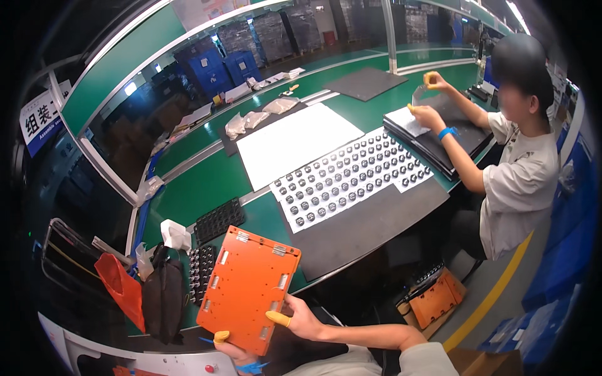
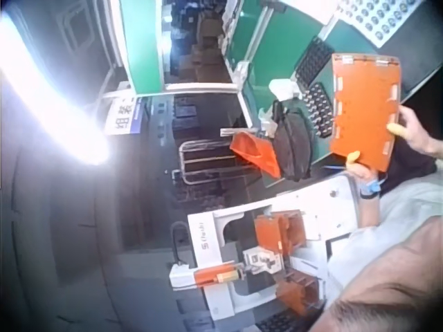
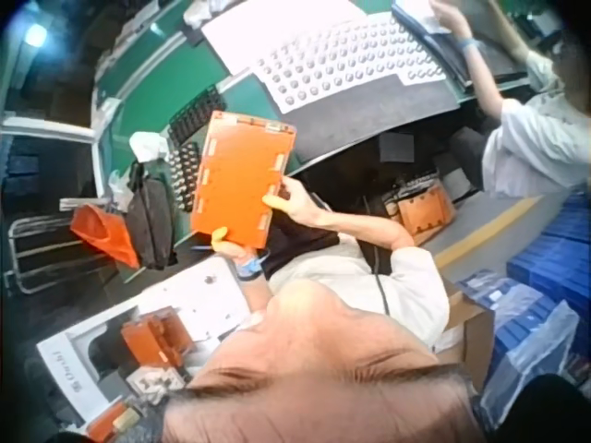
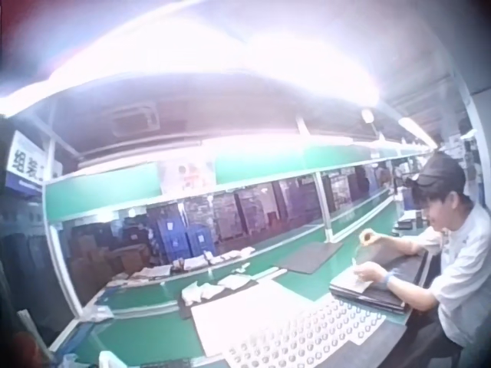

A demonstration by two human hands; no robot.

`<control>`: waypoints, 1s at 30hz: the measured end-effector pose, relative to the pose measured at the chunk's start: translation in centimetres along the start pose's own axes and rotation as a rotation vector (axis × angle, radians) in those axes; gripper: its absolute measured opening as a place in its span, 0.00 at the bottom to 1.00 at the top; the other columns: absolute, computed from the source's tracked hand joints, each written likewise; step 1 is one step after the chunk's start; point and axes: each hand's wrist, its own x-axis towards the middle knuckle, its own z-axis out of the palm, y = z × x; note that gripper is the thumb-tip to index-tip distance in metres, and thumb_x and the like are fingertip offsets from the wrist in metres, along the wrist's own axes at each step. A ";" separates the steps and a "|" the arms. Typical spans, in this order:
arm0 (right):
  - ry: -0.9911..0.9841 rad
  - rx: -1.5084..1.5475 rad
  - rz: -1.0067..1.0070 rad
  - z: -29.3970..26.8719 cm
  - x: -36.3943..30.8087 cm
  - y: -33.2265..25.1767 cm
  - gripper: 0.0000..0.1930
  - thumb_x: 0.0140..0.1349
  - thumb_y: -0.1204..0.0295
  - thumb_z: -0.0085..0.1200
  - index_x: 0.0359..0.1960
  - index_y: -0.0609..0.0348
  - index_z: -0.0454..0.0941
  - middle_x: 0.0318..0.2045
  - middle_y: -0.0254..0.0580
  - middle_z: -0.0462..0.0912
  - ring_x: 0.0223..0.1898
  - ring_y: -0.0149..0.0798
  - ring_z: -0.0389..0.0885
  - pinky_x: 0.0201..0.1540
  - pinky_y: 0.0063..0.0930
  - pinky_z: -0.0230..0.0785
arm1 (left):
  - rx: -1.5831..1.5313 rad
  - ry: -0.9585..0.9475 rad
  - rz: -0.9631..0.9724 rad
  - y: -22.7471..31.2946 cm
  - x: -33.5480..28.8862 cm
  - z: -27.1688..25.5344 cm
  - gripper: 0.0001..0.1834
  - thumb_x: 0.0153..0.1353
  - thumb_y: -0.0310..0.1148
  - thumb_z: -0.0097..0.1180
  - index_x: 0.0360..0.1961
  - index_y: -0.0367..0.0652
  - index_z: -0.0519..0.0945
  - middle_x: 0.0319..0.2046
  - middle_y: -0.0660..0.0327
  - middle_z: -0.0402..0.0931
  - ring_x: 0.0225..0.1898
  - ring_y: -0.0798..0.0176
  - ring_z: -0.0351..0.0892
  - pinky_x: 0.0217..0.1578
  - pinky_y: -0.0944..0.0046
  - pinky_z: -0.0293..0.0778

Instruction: The person places small white square components into an orange plastic jig. They then pick up small black cylindrical parts and attach them to the white squares within the jig. Finally, the person moves the loaded jig to a testing machine and interacts with its touchscreen interface.

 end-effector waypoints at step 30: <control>0.198 -0.182 0.244 -3.2 6.5 -4.2 0.25 0.75 0.60 0.52 0.64 0.64 0.67 0.57 0.43 0.78 0.57 0.35 0.78 0.60 0.32 0.71 | 0.679 -0.043 0.036 3.8 4.4 1.9 0.28 0.48 0.39 0.81 0.44 0.30 0.84 0.26 0.74 0.68 0.27 0.77 0.57 0.25 0.72 0.57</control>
